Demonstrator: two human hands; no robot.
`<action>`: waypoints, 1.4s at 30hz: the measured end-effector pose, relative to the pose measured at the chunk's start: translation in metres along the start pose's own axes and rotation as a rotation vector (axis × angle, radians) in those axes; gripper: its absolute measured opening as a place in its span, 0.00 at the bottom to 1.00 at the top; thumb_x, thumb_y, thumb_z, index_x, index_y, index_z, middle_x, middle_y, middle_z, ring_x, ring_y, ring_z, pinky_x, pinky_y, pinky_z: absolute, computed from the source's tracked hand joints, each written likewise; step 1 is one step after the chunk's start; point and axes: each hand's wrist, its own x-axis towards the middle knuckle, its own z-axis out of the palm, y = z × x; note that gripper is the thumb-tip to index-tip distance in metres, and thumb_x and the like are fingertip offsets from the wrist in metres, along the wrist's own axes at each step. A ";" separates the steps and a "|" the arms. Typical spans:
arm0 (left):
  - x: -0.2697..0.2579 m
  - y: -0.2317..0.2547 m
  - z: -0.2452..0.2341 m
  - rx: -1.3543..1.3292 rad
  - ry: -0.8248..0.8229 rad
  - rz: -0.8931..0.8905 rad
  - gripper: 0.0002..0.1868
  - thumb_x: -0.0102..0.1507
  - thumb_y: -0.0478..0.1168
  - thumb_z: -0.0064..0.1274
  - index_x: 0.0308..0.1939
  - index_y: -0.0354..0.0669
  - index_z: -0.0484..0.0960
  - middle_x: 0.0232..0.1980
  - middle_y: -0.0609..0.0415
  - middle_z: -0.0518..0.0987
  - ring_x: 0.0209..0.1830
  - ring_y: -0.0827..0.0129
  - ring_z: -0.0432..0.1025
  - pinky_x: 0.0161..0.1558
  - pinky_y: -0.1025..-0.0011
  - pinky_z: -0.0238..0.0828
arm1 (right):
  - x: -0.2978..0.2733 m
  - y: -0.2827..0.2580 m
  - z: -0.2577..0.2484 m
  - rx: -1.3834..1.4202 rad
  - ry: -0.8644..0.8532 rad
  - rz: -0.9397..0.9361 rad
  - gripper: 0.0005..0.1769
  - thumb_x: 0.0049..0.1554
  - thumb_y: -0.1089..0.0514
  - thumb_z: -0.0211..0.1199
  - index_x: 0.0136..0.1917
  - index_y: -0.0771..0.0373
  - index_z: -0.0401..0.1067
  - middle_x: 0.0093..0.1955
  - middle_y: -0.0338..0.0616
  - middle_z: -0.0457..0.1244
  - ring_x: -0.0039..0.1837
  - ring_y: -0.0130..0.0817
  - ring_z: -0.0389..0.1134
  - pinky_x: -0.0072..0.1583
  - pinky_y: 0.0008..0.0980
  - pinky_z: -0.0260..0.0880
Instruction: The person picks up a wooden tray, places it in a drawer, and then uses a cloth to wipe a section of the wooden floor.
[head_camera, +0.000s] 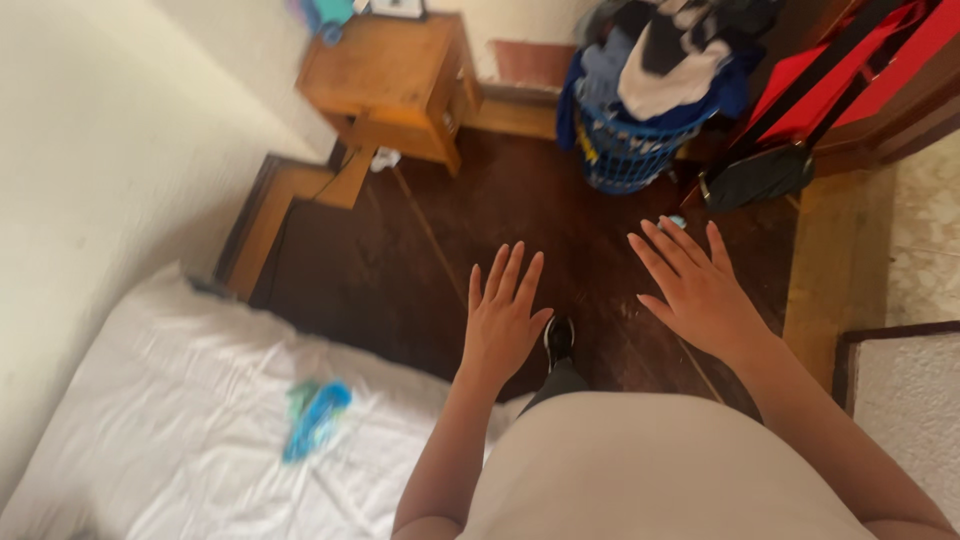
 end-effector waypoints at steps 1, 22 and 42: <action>0.022 -0.005 0.002 -0.003 -0.006 0.006 0.42 0.62 0.49 0.59 0.77 0.51 0.59 0.81 0.49 0.56 0.82 0.55 0.47 0.76 0.43 0.40 | 0.016 0.011 0.000 -0.021 0.001 0.008 0.45 0.54 0.44 0.61 0.81 0.54 0.50 0.82 0.44 0.48 0.84 0.40 0.44 0.79 0.65 0.40; 0.338 -0.038 0.038 -0.048 -0.106 0.348 0.42 0.62 0.49 0.59 0.78 0.50 0.59 0.81 0.48 0.57 0.83 0.55 0.48 0.77 0.43 0.42 | 0.204 0.173 0.030 -0.014 -0.004 0.229 0.46 0.54 0.46 0.64 0.80 0.55 0.52 0.83 0.45 0.48 0.84 0.40 0.44 0.78 0.65 0.39; 0.587 0.061 0.131 -0.204 -0.239 0.923 0.43 0.61 0.47 0.61 0.78 0.49 0.59 0.81 0.46 0.58 0.82 0.52 0.51 0.76 0.42 0.45 | 0.215 0.363 0.016 -0.119 0.076 0.816 0.43 0.57 0.44 0.60 0.81 0.56 0.52 0.81 0.44 0.50 0.84 0.40 0.46 0.80 0.60 0.39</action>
